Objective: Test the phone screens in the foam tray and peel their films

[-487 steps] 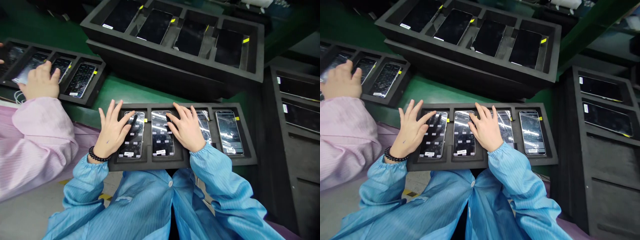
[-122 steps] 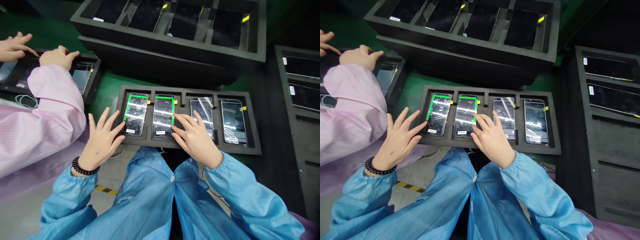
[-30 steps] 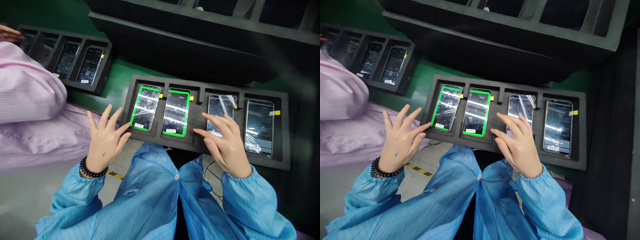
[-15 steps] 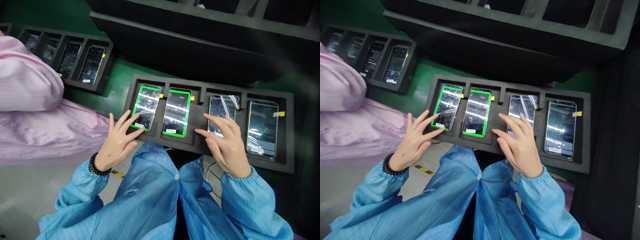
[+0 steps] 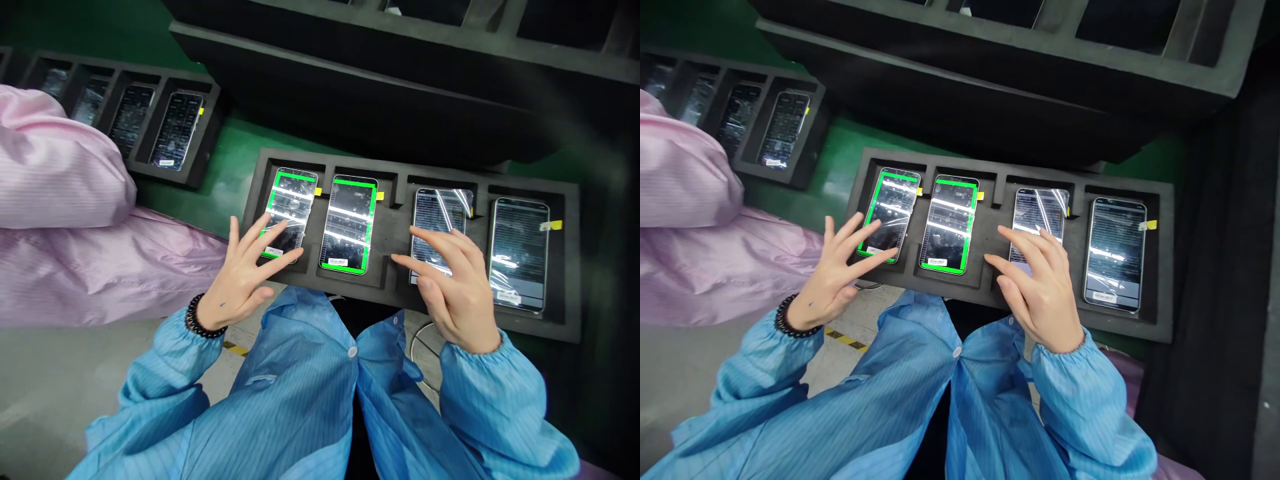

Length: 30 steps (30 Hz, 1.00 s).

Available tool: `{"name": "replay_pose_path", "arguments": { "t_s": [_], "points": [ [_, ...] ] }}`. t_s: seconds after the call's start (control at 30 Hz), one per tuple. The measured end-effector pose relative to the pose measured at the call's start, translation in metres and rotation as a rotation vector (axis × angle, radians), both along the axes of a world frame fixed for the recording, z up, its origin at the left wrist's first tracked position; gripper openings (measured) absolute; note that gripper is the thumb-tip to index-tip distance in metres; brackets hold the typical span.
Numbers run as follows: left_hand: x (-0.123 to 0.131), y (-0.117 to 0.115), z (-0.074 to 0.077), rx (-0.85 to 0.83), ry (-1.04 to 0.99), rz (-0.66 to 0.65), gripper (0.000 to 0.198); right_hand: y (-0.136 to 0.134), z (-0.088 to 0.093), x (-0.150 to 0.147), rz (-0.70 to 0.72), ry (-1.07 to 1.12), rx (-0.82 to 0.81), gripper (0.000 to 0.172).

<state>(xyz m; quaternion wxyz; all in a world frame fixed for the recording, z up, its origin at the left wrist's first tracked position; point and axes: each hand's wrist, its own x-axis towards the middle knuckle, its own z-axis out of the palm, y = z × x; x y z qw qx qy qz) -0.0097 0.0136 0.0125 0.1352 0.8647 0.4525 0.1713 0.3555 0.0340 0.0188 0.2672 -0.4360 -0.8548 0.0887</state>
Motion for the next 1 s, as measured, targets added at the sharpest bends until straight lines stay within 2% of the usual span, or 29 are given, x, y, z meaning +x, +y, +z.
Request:
{"name": "replay_pose_path", "arguments": {
  "t_s": [0.13, 0.27, 0.4, 0.6, 0.8, 1.0],
  "points": [
    [-0.006, -0.002, 0.003, 0.051, 0.001, 0.0, 0.06, 0.0, 0.0, 0.001, 0.004, 0.003, -0.003, 0.032],
    [-0.006, -0.002, -0.003, 0.081, 0.017, -0.027, 0.058, 0.003, -0.001, 0.0, 0.002, 0.001, -0.008, 0.033],
    [-0.001, 0.002, -0.006, 0.044, 0.037, -0.026, 0.056, 0.005, -0.003, -0.002, 0.003, 0.0, -0.02, 0.034],
    [-0.008, 0.003, -0.001, 0.074, 0.028, 0.0, 0.064, 0.006, -0.005, -0.002, 0.002, 0.0, -0.022, 0.034],
    [-0.008, 0.001, -0.001, 0.096, 0.036, -0.039, 0.06, 0.006, -0.003, -0.002, 0.017, -0.002, -0.005, 0.033],
    [0.0, 0.015, -0.001, 0.086, 0.123, 0.005, 0.058, 0.006, -0.002, -0.003, 0.024, -0.005, -0.009, 0.032]
  ]
}}
